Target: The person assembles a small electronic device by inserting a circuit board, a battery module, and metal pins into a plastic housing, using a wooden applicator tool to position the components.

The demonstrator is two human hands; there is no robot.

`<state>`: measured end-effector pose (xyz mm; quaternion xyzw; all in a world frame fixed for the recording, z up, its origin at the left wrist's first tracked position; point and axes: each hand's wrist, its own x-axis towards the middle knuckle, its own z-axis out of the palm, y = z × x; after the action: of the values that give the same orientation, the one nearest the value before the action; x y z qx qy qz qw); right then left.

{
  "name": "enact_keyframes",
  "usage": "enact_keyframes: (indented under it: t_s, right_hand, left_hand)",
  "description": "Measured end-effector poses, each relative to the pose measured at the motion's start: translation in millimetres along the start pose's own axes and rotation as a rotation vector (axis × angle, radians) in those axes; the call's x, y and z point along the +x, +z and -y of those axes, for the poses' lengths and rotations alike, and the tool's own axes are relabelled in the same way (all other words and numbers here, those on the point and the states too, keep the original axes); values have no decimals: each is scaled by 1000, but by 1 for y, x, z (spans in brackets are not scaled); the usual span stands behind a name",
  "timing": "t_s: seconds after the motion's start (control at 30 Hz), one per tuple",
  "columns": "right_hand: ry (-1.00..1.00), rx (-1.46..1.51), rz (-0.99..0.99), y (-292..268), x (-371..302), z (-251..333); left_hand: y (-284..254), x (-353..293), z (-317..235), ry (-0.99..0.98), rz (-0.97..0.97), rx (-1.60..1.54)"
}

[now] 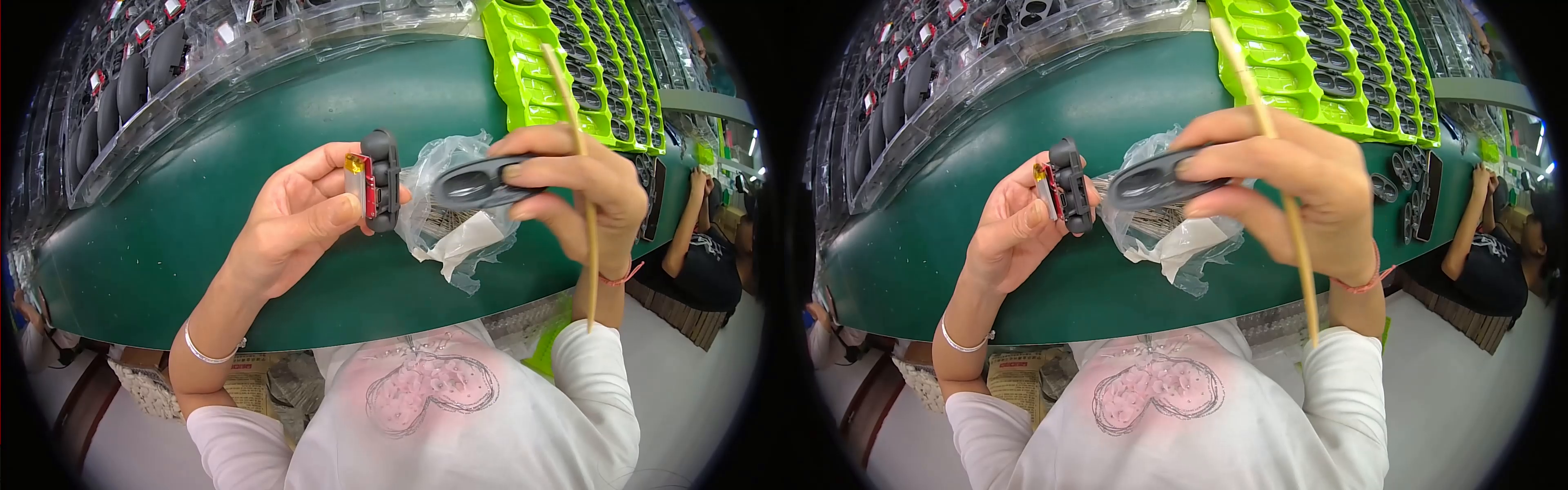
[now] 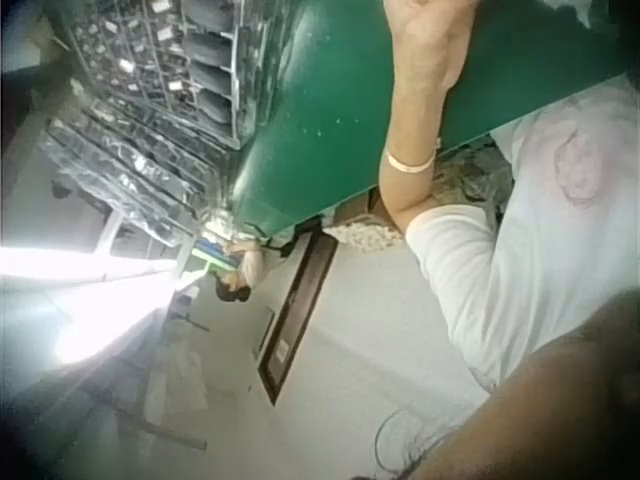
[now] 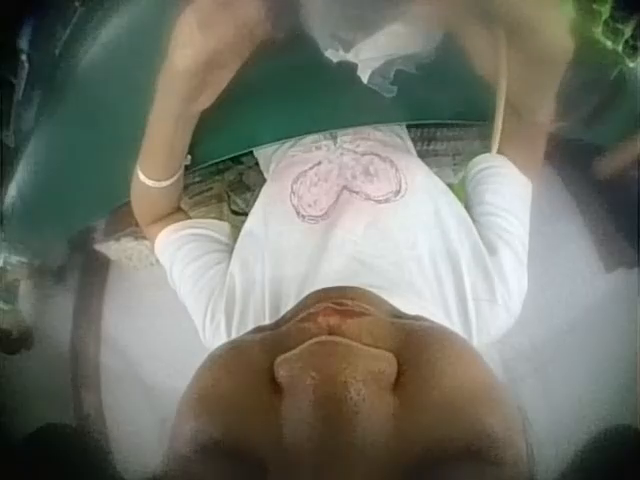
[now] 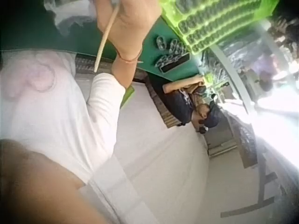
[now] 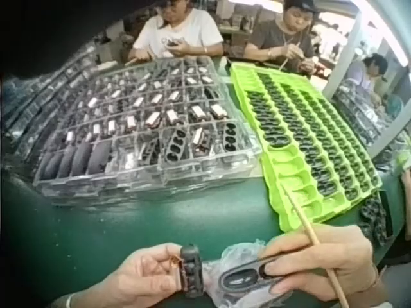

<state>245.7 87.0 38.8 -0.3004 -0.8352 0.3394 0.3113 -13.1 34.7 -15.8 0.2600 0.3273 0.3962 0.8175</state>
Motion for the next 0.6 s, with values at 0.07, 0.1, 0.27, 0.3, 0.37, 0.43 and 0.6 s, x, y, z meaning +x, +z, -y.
enact_keyframes:
  t_s: [0.07,0.1,0.27,0.3,0.37,0.43,0.6]
  right_hand:
    - [23,-8,13,10,3,3]
    - [12,-10,-14,15,2,2]
    - [99,-4,-61,23,3,0]
    - [102,-4,-60,22,3,1]
    - [90,-133,-61,21,1,1]
    - [101,-133,-67,21,1,2]
    - [123,26,-123,36,-1,-8]
  left_hand:
    - [1,1,2,8,-4,9]
    - [1,0,2,19,-13,22]
    - [0,-2,2,31,-61,51]
    - [1,-2,3,85,-106,72]
    - [5,-1,0,127,-113,89]
    - [6,-1,-1,151,-82,124]
    - [14,-2,10,76,-85,120]
